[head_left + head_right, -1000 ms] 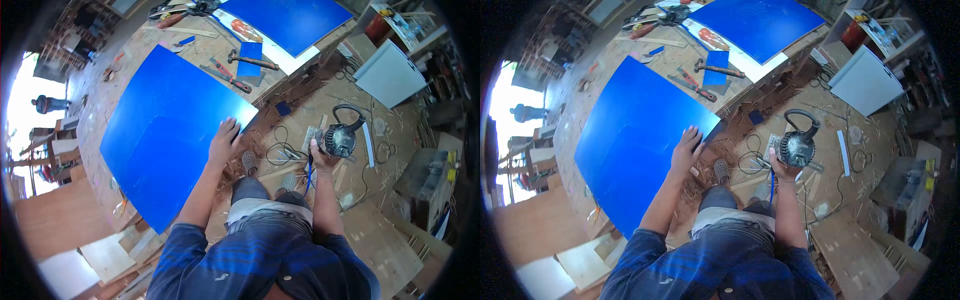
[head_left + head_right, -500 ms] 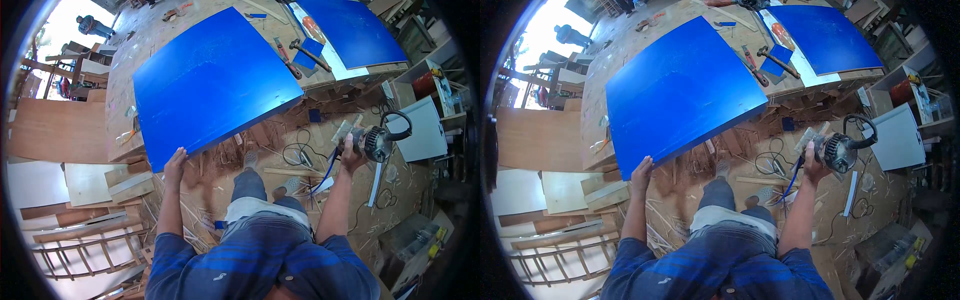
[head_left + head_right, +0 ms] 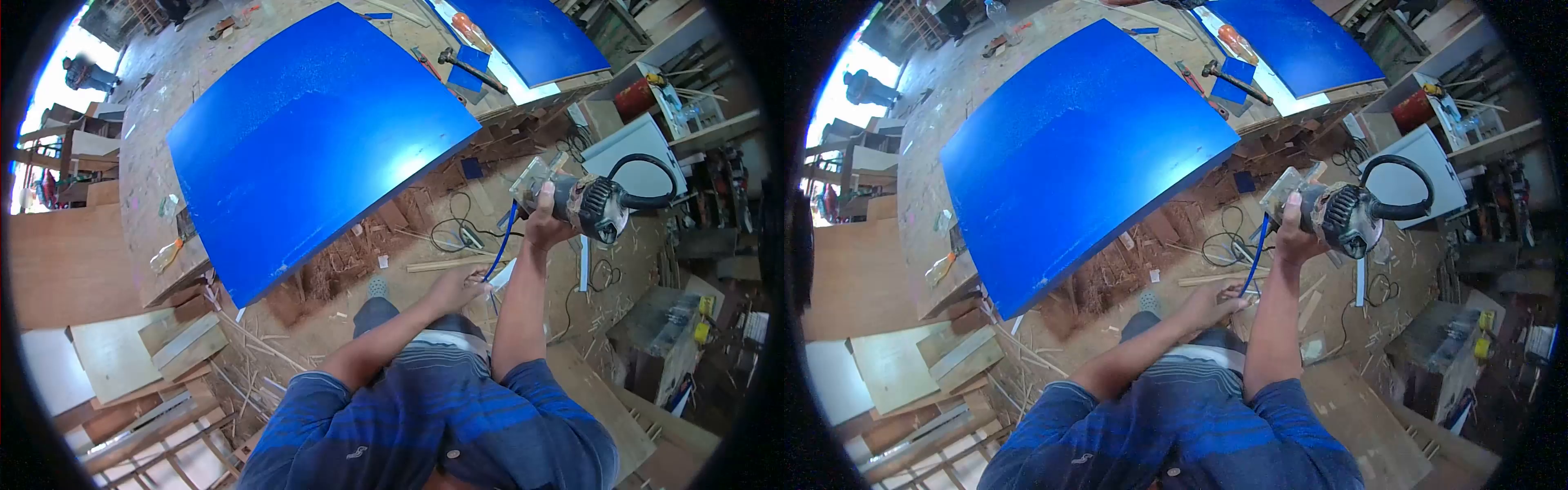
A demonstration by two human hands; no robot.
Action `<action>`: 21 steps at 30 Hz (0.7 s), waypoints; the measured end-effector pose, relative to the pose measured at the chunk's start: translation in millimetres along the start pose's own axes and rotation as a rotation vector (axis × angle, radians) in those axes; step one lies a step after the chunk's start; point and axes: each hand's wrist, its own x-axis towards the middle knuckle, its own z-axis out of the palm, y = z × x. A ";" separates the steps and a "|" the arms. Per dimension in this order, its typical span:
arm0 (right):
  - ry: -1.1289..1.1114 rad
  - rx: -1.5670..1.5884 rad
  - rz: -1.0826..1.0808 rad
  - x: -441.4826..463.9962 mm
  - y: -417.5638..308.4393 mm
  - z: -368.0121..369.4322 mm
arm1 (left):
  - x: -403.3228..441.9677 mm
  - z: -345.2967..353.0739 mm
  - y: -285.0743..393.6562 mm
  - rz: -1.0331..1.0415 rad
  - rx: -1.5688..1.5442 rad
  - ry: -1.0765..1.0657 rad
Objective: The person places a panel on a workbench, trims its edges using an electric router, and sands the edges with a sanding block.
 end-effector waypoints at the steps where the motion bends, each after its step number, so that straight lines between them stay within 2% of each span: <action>1: 0.025 0.037 -0.006 -5.0 -11.4 4.9 | -2.0 -8.2 5.2 -0.015 -0.001 -0.002; 4: 0.098 0.012 -0.075 -20.5 -36.7 8.8 | -21.0 -40.1 14.6 0.022 0.250 -0.057; 7: 0.189 -0.084 -0.169 -29.4 -60.5 4.7 | -36.3 -71.4 -39.0 0.292 0.337 0.011; 10: 0.233 -0.179 -0.162 -40.2 -89.2 -14.4 | -42.4 -138.7 -65.8 0.011 0.661 -0.273; 12: 0.240 -0.200 -0.117 -52.8 -112.0 -29.6 | -55.0 -146.1 -113.8 0.040 0.815 0.065; 14: 0.205 -0.268 -0.090 -73.0 -124.8 -52.9 | -66.2 -166.8 -115.7 0.132 0.872 0.130; 16: 0.171 -0.316 -0.087 -97.2 -132.0 -74.3 | -93.5 -206.1 -59.7 0.257 0.839 -0.098; 19: 0.123 -0.347 -0.040 -135.2 -148.0 -98.7 | -139.2 -262.7 18.1 0.423 0.997 0.041; 21: 0.087 -0.308 -0.031 -164.5 -155.6 -105.9 | -167.7 -304.0 17.0 0.225 1.171 0.123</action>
